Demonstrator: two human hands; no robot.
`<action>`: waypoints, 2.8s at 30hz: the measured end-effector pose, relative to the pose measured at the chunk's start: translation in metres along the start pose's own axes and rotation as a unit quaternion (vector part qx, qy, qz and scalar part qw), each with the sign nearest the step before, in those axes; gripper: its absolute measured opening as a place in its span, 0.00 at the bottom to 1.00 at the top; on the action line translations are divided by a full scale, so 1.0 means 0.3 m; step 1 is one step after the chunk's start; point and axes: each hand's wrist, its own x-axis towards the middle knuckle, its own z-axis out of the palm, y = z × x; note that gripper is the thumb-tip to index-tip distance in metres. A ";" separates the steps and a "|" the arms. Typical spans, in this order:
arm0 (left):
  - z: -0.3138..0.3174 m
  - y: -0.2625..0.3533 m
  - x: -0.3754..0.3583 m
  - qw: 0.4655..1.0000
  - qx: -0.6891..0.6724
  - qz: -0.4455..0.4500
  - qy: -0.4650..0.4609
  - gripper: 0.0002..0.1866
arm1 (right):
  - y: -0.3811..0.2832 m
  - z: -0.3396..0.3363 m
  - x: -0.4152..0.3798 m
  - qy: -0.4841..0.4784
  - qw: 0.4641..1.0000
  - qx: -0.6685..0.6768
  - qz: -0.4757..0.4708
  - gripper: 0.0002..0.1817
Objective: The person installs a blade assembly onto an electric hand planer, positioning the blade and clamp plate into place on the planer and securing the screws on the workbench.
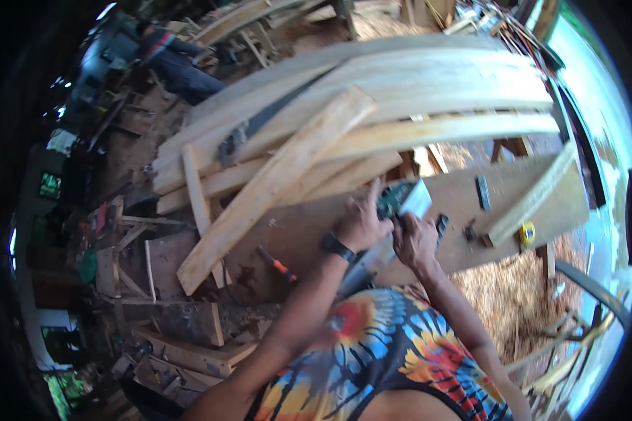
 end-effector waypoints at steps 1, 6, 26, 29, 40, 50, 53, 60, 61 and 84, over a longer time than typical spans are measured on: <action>-0.007 0.021 -0.007 0.999 0.018 0.017 0.028 0.54 | -0.002 -0.004 -0.002 0.009 1.000 0.001 -0.010 0.11; -0.051 0.069 -0.005 1.000 0.004 -0.016 -0.027 0.56 | -0.015 -0.010 0.006 0.020 1.000 -0.001 -0.007 0.12; 0.105 0.098 -0.005 0.955 0.047 0.213 0.201 0.04 | 0.285 -0.004 -0.140 -0.082 0.994 0.032 -0.068 0.14; 0.115 0.087 0.008 0.971 0.074 0.174 0.145 0.04 | 0.245 -0.012 -0.140 -0.116 0.989 0.089 -0.027 0.14; 0.161 0.056 0.031 0.971 0.083 0.183 0.132 0.05 | 0.195 -0.010 -0.142 -0.185 0.966 0.176 0.025 0.19; 0.162 0.041 0.033 0.963 0.144 0.194 0.122 0.06 | 0.164 -0.028 -0.140 -0.247 0.948 0.200 0.006 0.28; 0.161 0.044 0.022 0.956 0.075 0.218 0.182 0.06 | 0.149 -0.033 -0.136 -0.265 0.944 0.198 -0.008 0.31; 0.157 0.040 0.051 0.970 0.133 0.182 0.090 0.06 | 0.133 -0.043 -0.128 -0.291 0.935 0.201 -0.034 0.39; 0.155 0.027 0.053 0.969 0.132 0.194 0.081 0.06 | 0.131 -0.043 -0.127 -0.294 0.934 0.200 -0.037 0.40; 0.126 0.045 0.033 0.965 0.118 0.219 0.084 0.06 | 0.182 -0.022 -0.092 -0.320 0.929 0.177 -0.052 0.41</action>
